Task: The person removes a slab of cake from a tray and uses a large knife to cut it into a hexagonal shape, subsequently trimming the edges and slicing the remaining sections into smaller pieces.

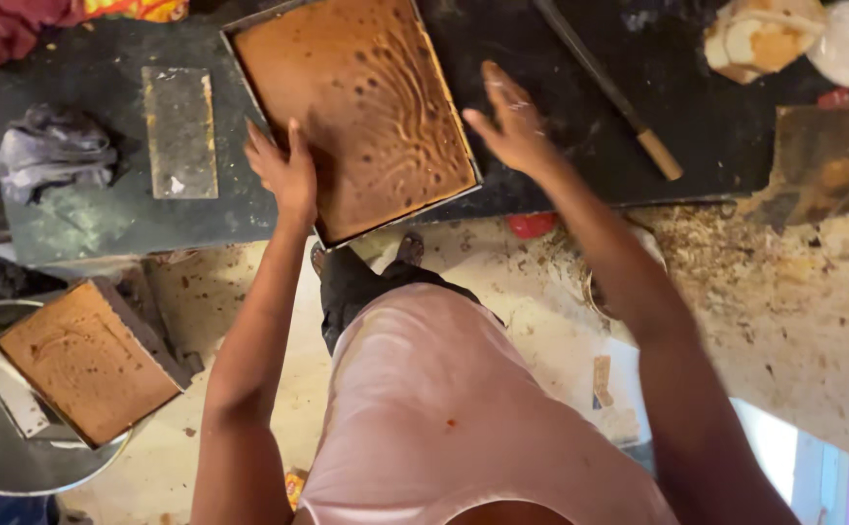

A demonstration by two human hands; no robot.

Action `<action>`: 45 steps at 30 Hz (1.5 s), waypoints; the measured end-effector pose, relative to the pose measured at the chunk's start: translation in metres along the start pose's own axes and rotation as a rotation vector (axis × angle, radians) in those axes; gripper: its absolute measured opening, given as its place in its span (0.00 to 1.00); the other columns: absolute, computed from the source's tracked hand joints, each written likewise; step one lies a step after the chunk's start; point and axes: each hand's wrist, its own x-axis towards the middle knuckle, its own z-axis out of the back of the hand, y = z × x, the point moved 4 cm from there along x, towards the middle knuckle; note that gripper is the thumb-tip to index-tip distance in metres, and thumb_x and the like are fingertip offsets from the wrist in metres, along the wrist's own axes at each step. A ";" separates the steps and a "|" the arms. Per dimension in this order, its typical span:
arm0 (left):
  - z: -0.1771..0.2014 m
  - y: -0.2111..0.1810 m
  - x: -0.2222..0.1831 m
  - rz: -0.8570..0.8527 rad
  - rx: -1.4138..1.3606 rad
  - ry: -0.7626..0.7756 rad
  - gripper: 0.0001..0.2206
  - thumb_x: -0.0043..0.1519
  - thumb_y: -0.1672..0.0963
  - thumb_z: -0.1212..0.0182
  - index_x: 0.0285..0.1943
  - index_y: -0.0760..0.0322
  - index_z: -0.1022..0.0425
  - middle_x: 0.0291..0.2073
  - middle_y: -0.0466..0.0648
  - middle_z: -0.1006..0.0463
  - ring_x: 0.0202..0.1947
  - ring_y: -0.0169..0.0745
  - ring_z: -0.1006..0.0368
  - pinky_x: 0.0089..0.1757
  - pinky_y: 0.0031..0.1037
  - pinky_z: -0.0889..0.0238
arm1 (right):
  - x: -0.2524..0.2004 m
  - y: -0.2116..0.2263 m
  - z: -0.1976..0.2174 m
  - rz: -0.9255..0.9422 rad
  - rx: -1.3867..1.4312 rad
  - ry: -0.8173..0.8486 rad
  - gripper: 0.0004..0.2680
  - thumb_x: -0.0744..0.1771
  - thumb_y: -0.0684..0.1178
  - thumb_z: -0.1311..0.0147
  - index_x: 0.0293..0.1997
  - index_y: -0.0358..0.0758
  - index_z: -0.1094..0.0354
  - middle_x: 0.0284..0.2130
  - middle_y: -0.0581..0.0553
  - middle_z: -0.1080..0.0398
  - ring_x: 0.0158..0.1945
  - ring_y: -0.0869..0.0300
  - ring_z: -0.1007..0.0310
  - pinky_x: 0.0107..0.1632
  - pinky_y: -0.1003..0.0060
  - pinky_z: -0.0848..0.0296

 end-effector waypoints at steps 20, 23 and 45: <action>-0.021 -0.053 0.051 0.334 -0.945 0.384 0.52 0.57 0.31 0.62 0.83 0.63 0.62 0.81 0.52 0.61 0.80 0.49 0.68 0.69 0.44 0.75 | 0.023 0.181 0.126 0.332 -0.225 -0.294 0.15 0.70 0.53 0.35 0.61 0.41 0.32 0.58 0.31 0.32 0.55 0.48 0.24 0.48 0.63 0.20; 0.018 -0.019 0.082 0.257 -0.745 0.272 0.49 0.62 0.32 0.64 0.82 0.67 0.60 0.82 0.54 0.59 0.81 0.50 0.67 0.71 0.40 0.74 | -0.002 0.174 0.046 0.419 -0.470 -0.179 0.24 0.62 0.57 0.34 0.64 0.45 0.31 0.58 0.37 0.31 0.61 0.41 0.30 0.63 0.50 0.29; -0.038 -0.070 0.111 0.064 -0.427 0.639 0.27 0.71 0.51 0.47 0.75 0.73 0.42 0.63 0.56 0.26 0.61 0.41 0.31 0.60 0.30 0.40 | 0.018 0.000 -0.002 -0.769 0.760 -0.488 0.17 0.70 0.55 0.42 0.57 0.28 0.25 0.44 0.49 0.25 0.48 0.67 0.32 0.54 0.68 0.32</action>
